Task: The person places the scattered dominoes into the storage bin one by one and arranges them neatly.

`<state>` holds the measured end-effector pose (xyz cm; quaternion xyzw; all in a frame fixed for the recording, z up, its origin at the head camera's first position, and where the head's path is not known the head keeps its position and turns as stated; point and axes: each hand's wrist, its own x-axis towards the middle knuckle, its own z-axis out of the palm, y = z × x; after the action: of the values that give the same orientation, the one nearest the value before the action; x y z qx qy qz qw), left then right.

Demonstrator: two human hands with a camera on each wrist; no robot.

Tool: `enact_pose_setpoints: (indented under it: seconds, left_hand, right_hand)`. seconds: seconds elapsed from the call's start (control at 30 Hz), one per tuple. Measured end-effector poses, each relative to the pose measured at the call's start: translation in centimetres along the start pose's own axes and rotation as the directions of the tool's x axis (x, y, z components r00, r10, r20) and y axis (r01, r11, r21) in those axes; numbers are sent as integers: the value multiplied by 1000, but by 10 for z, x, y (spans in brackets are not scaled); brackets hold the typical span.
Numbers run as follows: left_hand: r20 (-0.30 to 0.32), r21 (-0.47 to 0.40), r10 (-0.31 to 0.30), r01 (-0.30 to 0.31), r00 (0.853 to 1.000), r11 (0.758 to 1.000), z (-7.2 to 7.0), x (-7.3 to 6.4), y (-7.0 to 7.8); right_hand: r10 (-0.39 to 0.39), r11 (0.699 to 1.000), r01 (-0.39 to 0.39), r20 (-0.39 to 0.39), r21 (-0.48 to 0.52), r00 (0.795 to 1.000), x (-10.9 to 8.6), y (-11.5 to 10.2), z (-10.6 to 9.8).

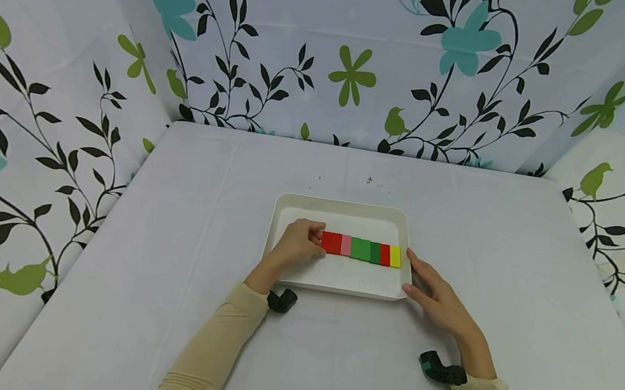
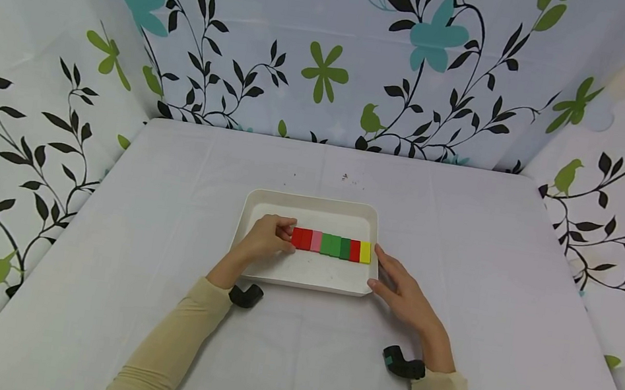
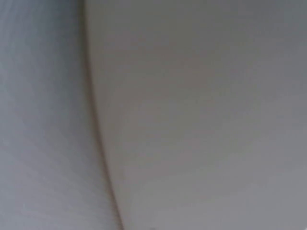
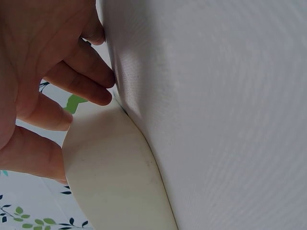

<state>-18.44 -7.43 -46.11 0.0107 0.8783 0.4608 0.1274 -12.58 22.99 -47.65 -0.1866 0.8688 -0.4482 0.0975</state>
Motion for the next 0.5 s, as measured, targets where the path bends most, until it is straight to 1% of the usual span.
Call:
enact_pose_setpoints:
  seconds: [0.23, 0.3, 0.5]
  left_hand:
    - [12, -30, -16, 17, 1000, 999, -1, 2, -1]
    - [12, -27, -4, 4, 1000, 1000, -1, 1, 0]
    - [15, -37, 0, 1, 1000, 999, -2, 0, 0]
  right_hand:
    - [-6, 1000, 6, -4, 7, 1000, 0, -2, 0]
    - [-4, 1000, 4, -2, 7, 1000, 0, -2, 0]
    - [4, 1000, -4, 2, 2, 1000, -1, -2, 0]
